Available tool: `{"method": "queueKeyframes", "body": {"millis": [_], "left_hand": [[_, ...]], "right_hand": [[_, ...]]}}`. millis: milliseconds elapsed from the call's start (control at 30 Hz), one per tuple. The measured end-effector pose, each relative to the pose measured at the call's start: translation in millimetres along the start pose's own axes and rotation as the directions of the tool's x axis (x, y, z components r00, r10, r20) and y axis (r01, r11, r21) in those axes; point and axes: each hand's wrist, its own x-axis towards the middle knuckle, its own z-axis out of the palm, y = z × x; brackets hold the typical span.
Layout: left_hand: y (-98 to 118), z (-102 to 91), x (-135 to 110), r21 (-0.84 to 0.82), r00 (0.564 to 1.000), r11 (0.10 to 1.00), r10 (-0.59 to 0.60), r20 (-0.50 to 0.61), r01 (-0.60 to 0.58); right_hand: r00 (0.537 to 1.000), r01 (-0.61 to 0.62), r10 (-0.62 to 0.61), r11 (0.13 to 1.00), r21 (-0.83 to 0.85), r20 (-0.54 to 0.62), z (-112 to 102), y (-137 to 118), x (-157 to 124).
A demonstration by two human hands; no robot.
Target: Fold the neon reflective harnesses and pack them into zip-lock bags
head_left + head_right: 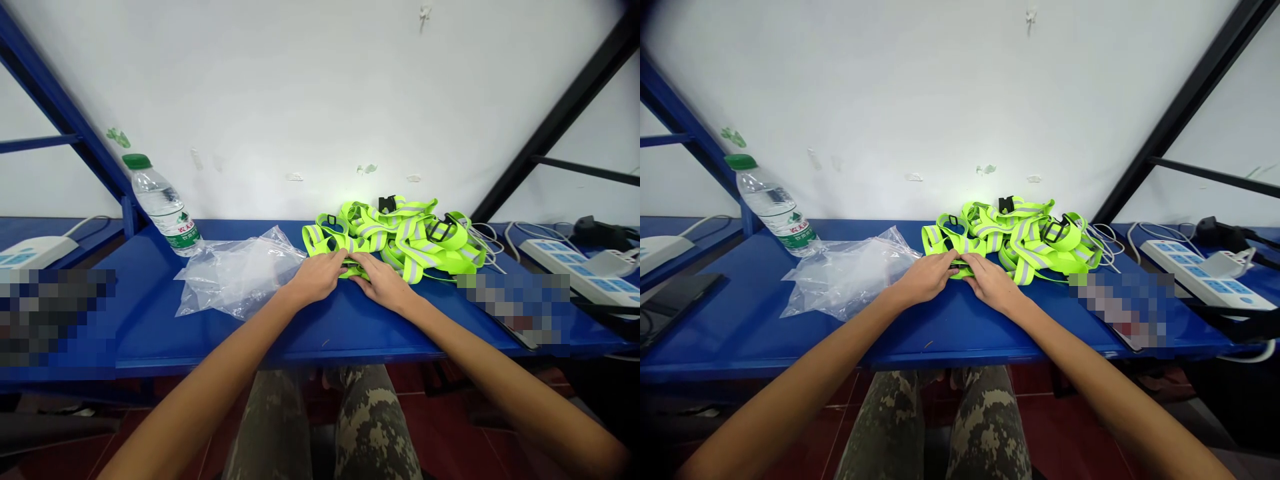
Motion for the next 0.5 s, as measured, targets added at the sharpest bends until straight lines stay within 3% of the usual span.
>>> {"method": "queueKeyframes", "body": {"millis": [167,333,500], "left_hand": [[-5.6,1.1,6.4,-0.030,0.999,0.999,-0.041,-0.025,0.041],[-14.0,5.0,7.9,-0.174,0.989,0.982,-0.093,-0.118,0.071],[-9.4,5.0,4.1,-0.145,0.995,0.988,-0.057,-0.082,0.045]], "right_hand": [[1.000,-0.006,0.006,1.000,0.030,0.009,-7.0,2.0,-1.2],[0.998,0.052,-0.052,0.999,0.012,0.033,-11.3,3.1,1.0],[0.999,0.032,-0.031,0.996,-0.081,0.012,-0.4,5.9,2.8]]}}
